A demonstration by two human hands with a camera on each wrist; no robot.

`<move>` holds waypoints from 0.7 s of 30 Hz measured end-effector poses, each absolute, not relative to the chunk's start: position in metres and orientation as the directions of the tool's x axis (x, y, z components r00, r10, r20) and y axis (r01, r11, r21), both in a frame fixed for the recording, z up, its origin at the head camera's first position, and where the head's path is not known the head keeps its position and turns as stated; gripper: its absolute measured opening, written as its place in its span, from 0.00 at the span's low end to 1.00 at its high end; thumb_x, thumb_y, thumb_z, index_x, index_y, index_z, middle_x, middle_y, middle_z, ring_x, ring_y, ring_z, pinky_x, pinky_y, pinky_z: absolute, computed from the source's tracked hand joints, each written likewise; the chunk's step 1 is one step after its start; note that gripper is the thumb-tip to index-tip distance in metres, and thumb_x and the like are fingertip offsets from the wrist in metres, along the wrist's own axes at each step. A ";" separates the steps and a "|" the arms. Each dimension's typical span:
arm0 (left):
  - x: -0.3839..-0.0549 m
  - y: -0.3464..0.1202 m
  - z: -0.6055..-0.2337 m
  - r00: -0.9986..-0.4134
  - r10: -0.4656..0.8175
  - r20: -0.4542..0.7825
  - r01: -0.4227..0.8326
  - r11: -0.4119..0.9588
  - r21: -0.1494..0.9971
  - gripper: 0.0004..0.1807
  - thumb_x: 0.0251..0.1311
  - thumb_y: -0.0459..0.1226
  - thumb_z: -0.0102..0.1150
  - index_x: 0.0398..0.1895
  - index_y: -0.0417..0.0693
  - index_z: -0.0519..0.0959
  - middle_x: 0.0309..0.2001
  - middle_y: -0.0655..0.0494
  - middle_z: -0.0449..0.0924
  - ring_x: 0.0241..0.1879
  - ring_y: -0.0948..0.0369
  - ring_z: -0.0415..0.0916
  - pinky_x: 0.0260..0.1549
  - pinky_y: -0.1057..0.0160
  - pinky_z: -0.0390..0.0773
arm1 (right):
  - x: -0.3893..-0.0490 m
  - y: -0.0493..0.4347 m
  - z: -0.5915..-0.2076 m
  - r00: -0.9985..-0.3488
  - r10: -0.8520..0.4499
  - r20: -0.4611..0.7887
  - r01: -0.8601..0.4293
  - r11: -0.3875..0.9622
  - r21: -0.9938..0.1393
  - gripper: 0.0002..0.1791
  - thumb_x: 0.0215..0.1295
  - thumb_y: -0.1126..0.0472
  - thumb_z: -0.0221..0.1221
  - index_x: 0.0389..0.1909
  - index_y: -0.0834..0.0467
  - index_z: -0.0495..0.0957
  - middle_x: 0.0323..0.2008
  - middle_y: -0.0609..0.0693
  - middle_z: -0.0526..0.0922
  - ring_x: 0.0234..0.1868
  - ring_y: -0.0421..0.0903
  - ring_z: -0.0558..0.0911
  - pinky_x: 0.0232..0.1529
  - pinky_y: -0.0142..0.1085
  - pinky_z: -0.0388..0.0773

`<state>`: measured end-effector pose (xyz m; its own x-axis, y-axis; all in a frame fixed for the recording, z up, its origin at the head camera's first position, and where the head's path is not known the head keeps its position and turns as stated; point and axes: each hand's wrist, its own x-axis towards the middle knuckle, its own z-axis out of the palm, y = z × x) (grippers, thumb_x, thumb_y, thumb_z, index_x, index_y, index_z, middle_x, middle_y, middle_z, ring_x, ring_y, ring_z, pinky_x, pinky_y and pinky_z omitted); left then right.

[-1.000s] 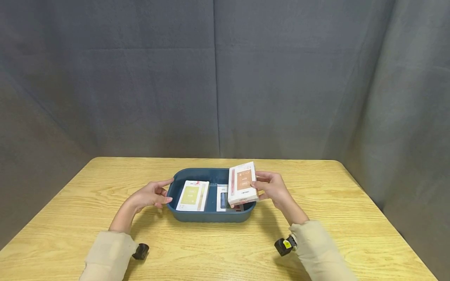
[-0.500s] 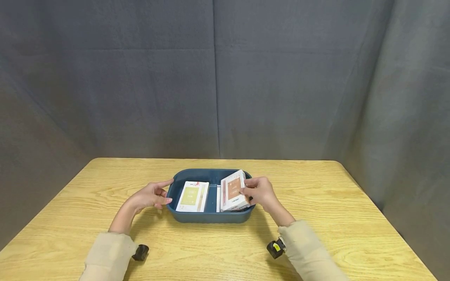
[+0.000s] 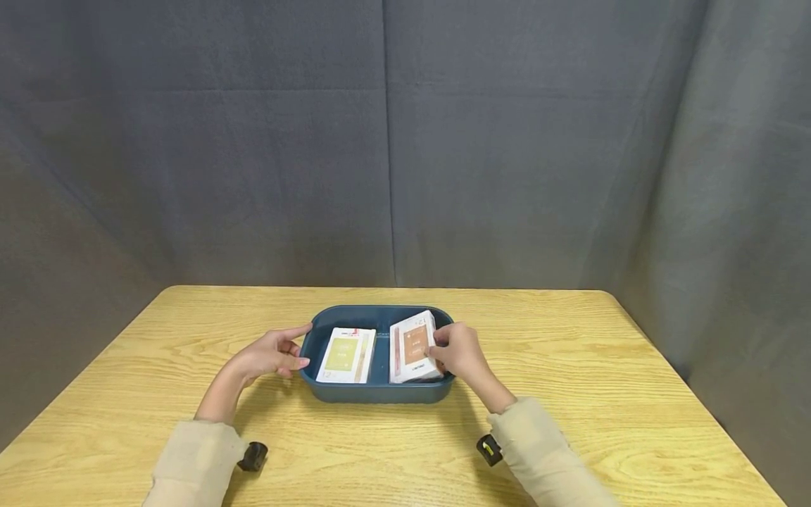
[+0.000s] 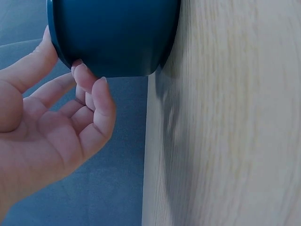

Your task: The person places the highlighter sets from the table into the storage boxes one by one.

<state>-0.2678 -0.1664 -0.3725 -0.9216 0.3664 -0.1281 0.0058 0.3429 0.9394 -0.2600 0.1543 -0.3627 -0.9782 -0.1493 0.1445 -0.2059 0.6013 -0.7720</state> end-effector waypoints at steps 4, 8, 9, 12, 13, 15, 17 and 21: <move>-0.268 -0.166 -0.373 -0.921 0.369 -0.130 0.004 0.339 0.941 0.39 0.52 0.26 0.58 0.66 0.35 0.51 0.24 0.53 0.62 0.24 0.61 0.62 0.23 0.63 0.72 | -0.260 0.150 -0.363 -0.969 -0.169 0.181 -0.247 0.704 -0.666 0.11 0.48 0.73 0.62 0.34 0.74 0.78 0.31 0.62 0.80 0.25 0.45 0.79 0.25 0.35 0.77; -0.267 -0.166 -0.373 -0.920 0.370 -0.132 0.001 0.338 0.941 0.39 0.52 0.26 0.58 0.66 0.35 0.51 0.24 0.53 0.62 0.24 0.62 0.62 0.23 0.63 0.72 | -0.259 0.148 -0.364 -0.956 -0.209 0.208 -0.291 0.774 -0.562 0.10 0.47 0.72 0.64 0.31 0.73 0.79 0.30 0.61 0.81 0.31 0.49 0.78 0.31 0.38 0.76; -0.267 -0.167 -0.373 -0.919 0.371 -0.132 0.001 0.338 0.941 0.39 0.52 0.26 0.59 0.66 0.35 0.51 0.24 0.53 0.63 0.24 0.62 0.62 0.23 0.63 0.72 | -0.260 0.147 -0.364 -0.951 -0.221 0.215 -0.304 0.784 -0.540 0.09 0.46 0.72 0.64 0.30 0.72 0.80 0.30 0.61 0.81 0.33 0.49 0.78 0.32 0.39 0.76; -0.268 -0.167 -0.374 -0.918 0.375 -0.130 0.006 0.338 0.941 0.39 0.52 0.26 0.58 0.66 0.35 0.51 0.24 0.53 0.63 0.24 0.62 0.62 0.23 0.63 0.73 | -0.261 0.147 -0.364 -0.952 -0.226 0.205 -0.301 0.799 -0.520 0.09 0.45 0.72 0.65 0.30 0.72 0.79 0.29 0.61 0.81 0.34 0.51 0.78 0.34 0.41 0.75; -0.268 -0.167 -0.374 -0.917 0.377 -0.127 0.008 0.337 0.942 0.39 0.52 0.26 0.58 0.66 0.34 0.51 0.24 0.53 0.63 0.24 0.62 0.62 0.23 0.63 0.73 | -0.261 0.147 -0.364 -0.954 -0.223 0.202 -0.297 0.805 -0.513 0.10 0.45 0.73 0.65 0.30 0.73 0.79 0.30 0.61 0.80 0.35 0.52 0.78 0.35 0.41 0.75; -0.268 -0.167 -0.373 -0.916 0.382 -0.125 0.010 0.334 0.942 0.39 0.53 0.26 0.58 0.66 0.34 0.50 0.24 0.53 0.63 0.24 0.62 0.62 0.23 0.63 0.73 | -0.262 0.147 -0.363 -0.959 -0.214 0.186 -0.281 0.815 -0.506 0.12 0.44 0.74 0.64 0.33 0.74 0.78 0.32 0.63 0.80 0.37 0.54 0.78 0.36 0.42 0.75; -0.268 -0.167 -0.373 -0.915 0.385 -0.123 0.013 0.334 0.943 0.39 0.53 0.26 0.58 0.66 0.34 0.50 0.24 0.53 0.62 0.24 0.62 0.62 0.23 0.64 0.72 | -0.263 0.147 -0.362 -0.967 -0.200 0.154 -0.252 0.819 -0.515 0.14 0.45 0.75 0.63 0.36 0.75 0.77 0.34 0.64 0.80 0.38 0.56 0.78 0.38 0.42 0.75; -0.268 -0.168 -0.373 -0.912 0.390 -0.127 0.011 0.334 0.943 0.39 0.53 0.26 0.58 0.66 0.34 0.50 0.24 0.53 0.62 0.24 0.62 0.61 0.23 0.64 0.72 | -0.263 0.147 -0.361 -0.971 -0.200 0.131 -0.239 0.820 -0.521 0.16 0.47 0.75 0.62 0.39 0.77 0.75 0.37 0.66 0.78 0.42 0.58 0.77 0.40 0.42 0.75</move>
<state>-0.2682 -0.1675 -0.3730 -0.9122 0.3896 -0.1269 0.0114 0.3337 0.9426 -0.2632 0.1468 -0.3609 -0.9710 -0.2000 0.1313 -0.2392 0.8195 -0.5208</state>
